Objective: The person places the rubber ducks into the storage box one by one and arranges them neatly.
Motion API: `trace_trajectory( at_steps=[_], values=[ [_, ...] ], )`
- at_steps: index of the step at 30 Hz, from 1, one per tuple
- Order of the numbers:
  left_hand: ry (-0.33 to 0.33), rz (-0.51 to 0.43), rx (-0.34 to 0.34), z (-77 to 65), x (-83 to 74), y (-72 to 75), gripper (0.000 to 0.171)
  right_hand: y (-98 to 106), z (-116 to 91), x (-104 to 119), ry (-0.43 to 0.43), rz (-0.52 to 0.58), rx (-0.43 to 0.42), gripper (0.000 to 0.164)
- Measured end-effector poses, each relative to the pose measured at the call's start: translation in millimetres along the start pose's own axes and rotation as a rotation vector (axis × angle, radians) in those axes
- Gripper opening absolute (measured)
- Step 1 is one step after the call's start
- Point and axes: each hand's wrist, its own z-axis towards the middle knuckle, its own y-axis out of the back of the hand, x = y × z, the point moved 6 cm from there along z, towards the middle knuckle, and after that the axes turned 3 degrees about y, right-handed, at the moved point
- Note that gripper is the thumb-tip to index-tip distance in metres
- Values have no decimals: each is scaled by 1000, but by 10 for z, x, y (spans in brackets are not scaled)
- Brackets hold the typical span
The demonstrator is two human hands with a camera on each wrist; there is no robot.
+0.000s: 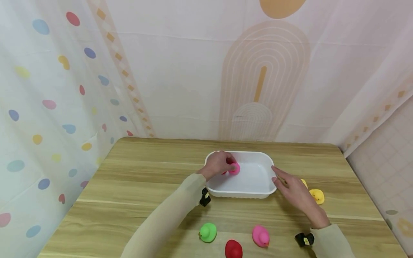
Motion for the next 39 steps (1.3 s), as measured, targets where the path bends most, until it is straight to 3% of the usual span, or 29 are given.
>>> trace_trajectory(
  at_steps=[14,20,27,31,39],
  values=[
    [-9,19,-27,2,-13,10,18,-21,47,-40,4,6,-4,49],
    [-32,-59,-44,-32,-16,52,21,0,60,-32,5,-2,3,49],
    [-135,-146,-79,-175,-122,197,29,30,81,-54,11,-10,9,50],
    [-146,-190,-74,-263,-167,281,32,48,88,-76,9,-16,14,50],
    [-213,-177,-99,-431,-171,379,36,91,90,-128,12,-12,26,51]
  ],
)
